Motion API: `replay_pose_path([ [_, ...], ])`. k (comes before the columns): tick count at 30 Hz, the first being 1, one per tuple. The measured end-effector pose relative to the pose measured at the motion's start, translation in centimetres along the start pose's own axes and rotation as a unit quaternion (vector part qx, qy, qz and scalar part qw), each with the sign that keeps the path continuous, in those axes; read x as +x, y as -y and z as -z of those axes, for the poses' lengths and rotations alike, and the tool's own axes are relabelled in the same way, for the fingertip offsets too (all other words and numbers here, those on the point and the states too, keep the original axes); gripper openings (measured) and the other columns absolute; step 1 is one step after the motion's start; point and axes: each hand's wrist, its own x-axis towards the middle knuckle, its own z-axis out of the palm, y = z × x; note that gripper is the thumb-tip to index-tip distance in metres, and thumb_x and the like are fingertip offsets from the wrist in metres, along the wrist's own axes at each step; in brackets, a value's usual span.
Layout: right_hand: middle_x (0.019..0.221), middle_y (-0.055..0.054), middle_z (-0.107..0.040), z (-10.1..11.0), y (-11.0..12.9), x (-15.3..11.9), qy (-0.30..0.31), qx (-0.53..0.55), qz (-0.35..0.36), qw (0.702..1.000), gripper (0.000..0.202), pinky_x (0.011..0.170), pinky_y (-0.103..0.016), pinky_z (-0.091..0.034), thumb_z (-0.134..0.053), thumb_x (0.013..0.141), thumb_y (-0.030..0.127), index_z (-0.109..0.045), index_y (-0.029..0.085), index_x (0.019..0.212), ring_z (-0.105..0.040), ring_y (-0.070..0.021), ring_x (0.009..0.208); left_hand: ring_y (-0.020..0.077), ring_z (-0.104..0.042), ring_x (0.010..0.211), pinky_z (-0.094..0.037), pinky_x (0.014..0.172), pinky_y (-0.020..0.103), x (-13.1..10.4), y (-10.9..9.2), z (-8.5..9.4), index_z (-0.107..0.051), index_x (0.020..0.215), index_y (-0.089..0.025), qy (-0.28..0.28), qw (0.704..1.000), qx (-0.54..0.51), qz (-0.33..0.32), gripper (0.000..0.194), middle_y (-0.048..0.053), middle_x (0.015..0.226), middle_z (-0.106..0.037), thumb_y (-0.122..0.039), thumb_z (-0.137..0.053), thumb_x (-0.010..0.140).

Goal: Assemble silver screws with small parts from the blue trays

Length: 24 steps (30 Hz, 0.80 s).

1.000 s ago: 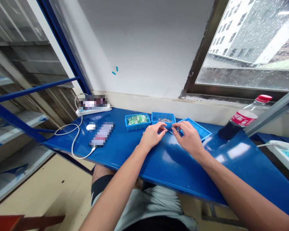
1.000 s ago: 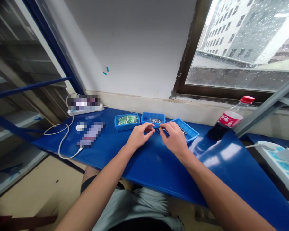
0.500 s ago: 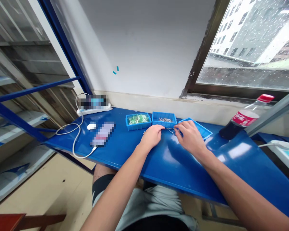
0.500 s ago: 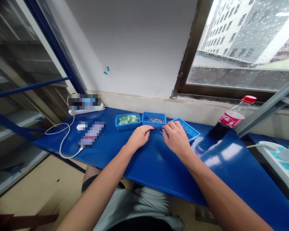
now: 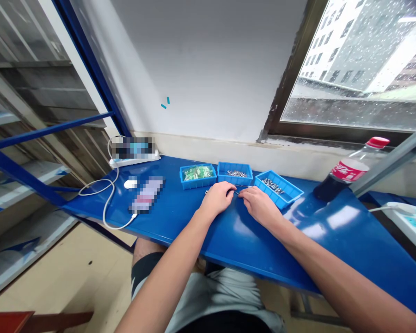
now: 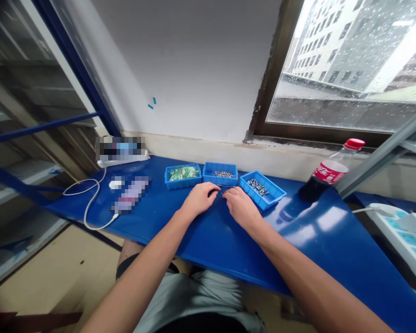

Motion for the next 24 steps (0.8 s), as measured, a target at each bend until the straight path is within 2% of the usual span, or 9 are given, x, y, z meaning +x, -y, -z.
replay_pose_path([
  [6,0.100,-0.008,-0.075,-0.2,0.0,0.3,-0.015,0.000,-0.035,0.999,0.024,0.089,-0.038,-0.055,-0.052,0.094,0.009,-0.072,0.021,0.100,-0.068,-0.0247,0.097,0.0239,-0.073,0.109,-0.057,0.103,0.038,0.0,-0.3,0.1,-0.077,0.113,-0.018,-0.012,0.999,-0.028,-0.009,0.026,0.008,0.118,-0.078,-0.015,-0.057,0.097],
  [9,0.094,-0.007,-0.073,-0.3,0.0,0.4,-0.050,0.028,-0.082,0.995,0.018,0.080,-0.036,-0.056,-0.055,0.090,0.013,-0.068,0.022,0.098,-0.068,-0.0228,0.085,0.0238,-0.072,0.112,-0.056,0.105,0.038,0.0,-0.6,0.3,-0.075,0.119,-0.019,-0.044,0.998,-0.052,-0.011,0.027,0.009,0.122,-0.076,-0.017,-0.058,0.098],
  [11,0.087,-0.005,-0.071,-0.4,0.1,0.5,-0.087,0.090,-0.132,0.983,0.013,0.073,-0.035,-0.057,-0.058,0.088,0.018,-0.066,0.022,0.098,-0.067,-0.0211,0.074,0.0226,-0.071,0.110,-0.057,0.103,0.037,0.0,-0.9,0.3,-0.072,0.125,-0.019,-0.080,0.994,-0.076,-0.001,0.029,0.010,0.124,-0.074,-0.021,-0.059,0.100],
  [14,0.083,-0.004,-0.071,-0.5,0.3,0.6,-0.136,0.234,-0.198,0.942,0.013,0.066,-0.034,-0.058,-0.064,0.087,0.027,-0.063,0.022,0.099,-0.066,-0.0192,0.069,0.0218,-0.072,0.102,-0.059,0.096,0.035,0.1,-1.3,0.2,-0.071,0.126,-0.018,-0.106,0.988,-0.110,0.027,0.032,0.011,0.118,-0.074,-0.034,-0.063,0.100],
  [17,0.090,-0.006,-0.072,-0.7,0.6,0.6,-0.152,0.332,-0.210,0.907,0.021,0.068,-0.032,-0.061,-0.069,0.088,0.037,-0.062,0.022,0.101,-0.071,-0.0201,0.078,0.0220,-0.073,0.101,-0.058,0.095,0.033,0.1,-1.7,0.0,-0.077,0.113,-0.018,-0.078,0.988,-0.133,0.022,0.029,0.010,0.112,-0.077,-0.040,-0.064,0.100],
  [20,0.098,-0.008,-0.074,-0.8,0.8,0.6,-0.148,0.356,-0.204,0.900,0.028,0.073,-0.033,-0.062,-0.073,0.089,0.043,-0.064,0.021,0.104,-0.072,-0.0209,0.086,0.0218,-0.074,0.101,-0.057,0.095,0.032,0.2,-1.9,0.1,-0.081,0.097,-0.019,-0.034,0.988,-0.151,-0.009,0.030,0.008,0.109,-0.080,-0.035,-0.056,0.103],
  [22,0.101,-0.009,-0.075,-0.7,1.0,0.6,-0.148,0.348,-0.202,0.903,0.031,0.075,-0.035,-0.062,-0.074,0.090,0.045,-0.066,0.021,0.107,-0.073,-0.0219,0.089,0.0223,-0.075,0.104,-0.056,0.096,0.032,0.2,-1.9,0.3,-0.081,0.101,-0.020,-0.031,0.986,-0.165,-0.002,0.032,0.007,0.113,-0.080,-0.034,-0.053,0.105],
  [24,0.102,-0.010,-0.076,-0.4,1.1,0.6,-0.153,0.343,-0.204,0.904,0.034,0.075,-0.035,-0.062,-0.074,0.090,0.048,-0.068,0.020,0.109,-0.073,-0.0231,0.090,0.0226,-0.075,0.106,-0.057,0.097,0.032,0.2,-1.7,0.3,-0.080,0.113,-0.021,-0.040,0.984,-0.171,0.020,0.031,0.006,0.117,-0.080,-0.032,-0.053,0.105],
])
